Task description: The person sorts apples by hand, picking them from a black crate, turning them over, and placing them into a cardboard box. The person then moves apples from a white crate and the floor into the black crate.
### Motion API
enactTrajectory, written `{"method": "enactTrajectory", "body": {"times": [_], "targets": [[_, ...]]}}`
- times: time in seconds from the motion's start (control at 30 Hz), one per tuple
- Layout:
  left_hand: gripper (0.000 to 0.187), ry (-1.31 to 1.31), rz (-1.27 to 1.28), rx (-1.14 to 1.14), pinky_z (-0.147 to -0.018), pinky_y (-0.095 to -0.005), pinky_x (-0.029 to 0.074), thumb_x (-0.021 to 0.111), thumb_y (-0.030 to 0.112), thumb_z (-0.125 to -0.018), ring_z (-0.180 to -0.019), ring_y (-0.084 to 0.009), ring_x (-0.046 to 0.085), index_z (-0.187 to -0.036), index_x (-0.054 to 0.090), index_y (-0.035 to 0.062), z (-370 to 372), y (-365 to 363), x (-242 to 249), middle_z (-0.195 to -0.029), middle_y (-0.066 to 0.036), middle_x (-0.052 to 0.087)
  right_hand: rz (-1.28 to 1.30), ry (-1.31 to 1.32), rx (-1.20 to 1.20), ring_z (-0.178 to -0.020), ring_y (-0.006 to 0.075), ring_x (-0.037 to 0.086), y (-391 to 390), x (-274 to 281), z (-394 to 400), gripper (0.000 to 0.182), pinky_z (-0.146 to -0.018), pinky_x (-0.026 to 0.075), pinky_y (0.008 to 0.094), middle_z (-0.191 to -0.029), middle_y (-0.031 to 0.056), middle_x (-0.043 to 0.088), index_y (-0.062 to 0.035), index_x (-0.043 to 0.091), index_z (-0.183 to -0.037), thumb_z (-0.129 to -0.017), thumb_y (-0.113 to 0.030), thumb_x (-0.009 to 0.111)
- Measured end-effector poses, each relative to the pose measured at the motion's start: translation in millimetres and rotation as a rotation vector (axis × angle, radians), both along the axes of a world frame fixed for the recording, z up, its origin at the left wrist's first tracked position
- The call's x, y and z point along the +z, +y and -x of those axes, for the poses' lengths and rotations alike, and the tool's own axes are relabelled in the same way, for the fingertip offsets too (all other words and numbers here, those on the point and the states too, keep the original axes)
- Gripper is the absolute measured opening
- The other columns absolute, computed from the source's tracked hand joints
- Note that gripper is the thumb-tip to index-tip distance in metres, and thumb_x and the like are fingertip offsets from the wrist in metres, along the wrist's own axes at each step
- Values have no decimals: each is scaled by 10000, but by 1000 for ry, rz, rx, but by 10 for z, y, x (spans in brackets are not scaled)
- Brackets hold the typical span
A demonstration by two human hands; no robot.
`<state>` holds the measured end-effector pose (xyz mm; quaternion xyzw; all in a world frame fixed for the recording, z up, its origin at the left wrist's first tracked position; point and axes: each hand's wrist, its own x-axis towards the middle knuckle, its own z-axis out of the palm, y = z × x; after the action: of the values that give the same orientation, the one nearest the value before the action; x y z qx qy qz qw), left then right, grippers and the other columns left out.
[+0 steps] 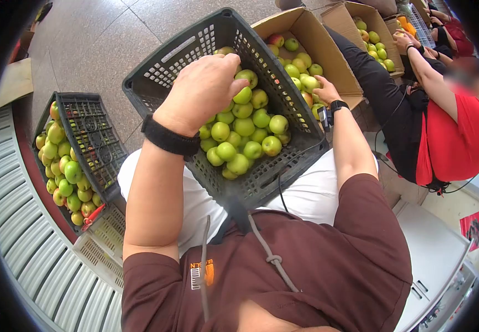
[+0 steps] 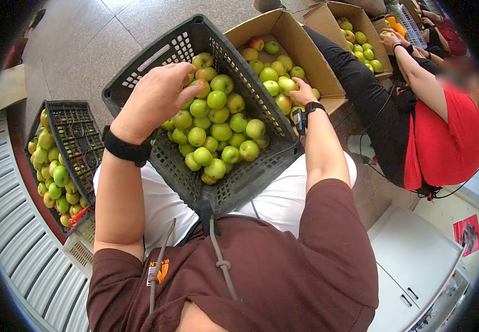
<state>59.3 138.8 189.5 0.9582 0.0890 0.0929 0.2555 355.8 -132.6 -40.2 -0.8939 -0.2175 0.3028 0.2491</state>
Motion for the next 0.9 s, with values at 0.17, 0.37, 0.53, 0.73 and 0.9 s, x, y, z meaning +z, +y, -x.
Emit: {"method": "enactTrajectory", "body": {"times": [0.17, 0.37, 0.53, 0.73, 0.9], "targets": [[259, 10, -14, 17, -658, -407, 445, 603, 236, -789, -747, -340, 569, -886, 547, 3, 24, 17, 17, -745, -173, 583, 11, 103, -53, -992, 183, 535, 41, 22, 17, 589, -663, 478, 276, -1146, 121, 544, -117, 413, -1296, -734, -24, 561], [269, 43, -60, -5, -672, -413, 445, 589, 261, -797, -767, -334, 566, -867, 527, 9, 68, 25, 31, -754, -165, 580, -18, 56, -241, -847, 161, 579, 91, 216, -33, 503, -564, 509, 283, -1051, 94, 579, -46, 481, -1213, -721, -54, 582], [273, 35, -111, -27, -683, -422, 453, 592, 271, -788, -772, -339, 564, -825, 515, 11, 180, 112, -74, -754, -165, 581, -645, 265, -475, -805, 170, 612, 601, 1126, 377, 258, -634, 507, 269, -946, 92, 599, -8, 511, -1080, -844, -103, 550], [271, 192, -112, 6, -688, -435, 469, 622, 262, -766, -802, -349, 586, -794, 557, 0, 228, 146, 16, -763, -181, 602, -657, 550, -225, -747, 181, 624, 945, 1280, 1234, 253, -609, 514, 277, -923, 105, 611, -2, 516, -1056, -836, -119, 556], [285, 169, -116, 18, -702, -431, 469, 629, 268, -759, -832, -347, 581, -804, 557, -4, 353, 183, 7, -790, -187, 602, -266, 595, 30, -692, 132, 618, 1093, 727, 2094, 299, -578, 496, 245, -857, 79, 617, -1, 582, -1003, -766, -181, 608]]}}
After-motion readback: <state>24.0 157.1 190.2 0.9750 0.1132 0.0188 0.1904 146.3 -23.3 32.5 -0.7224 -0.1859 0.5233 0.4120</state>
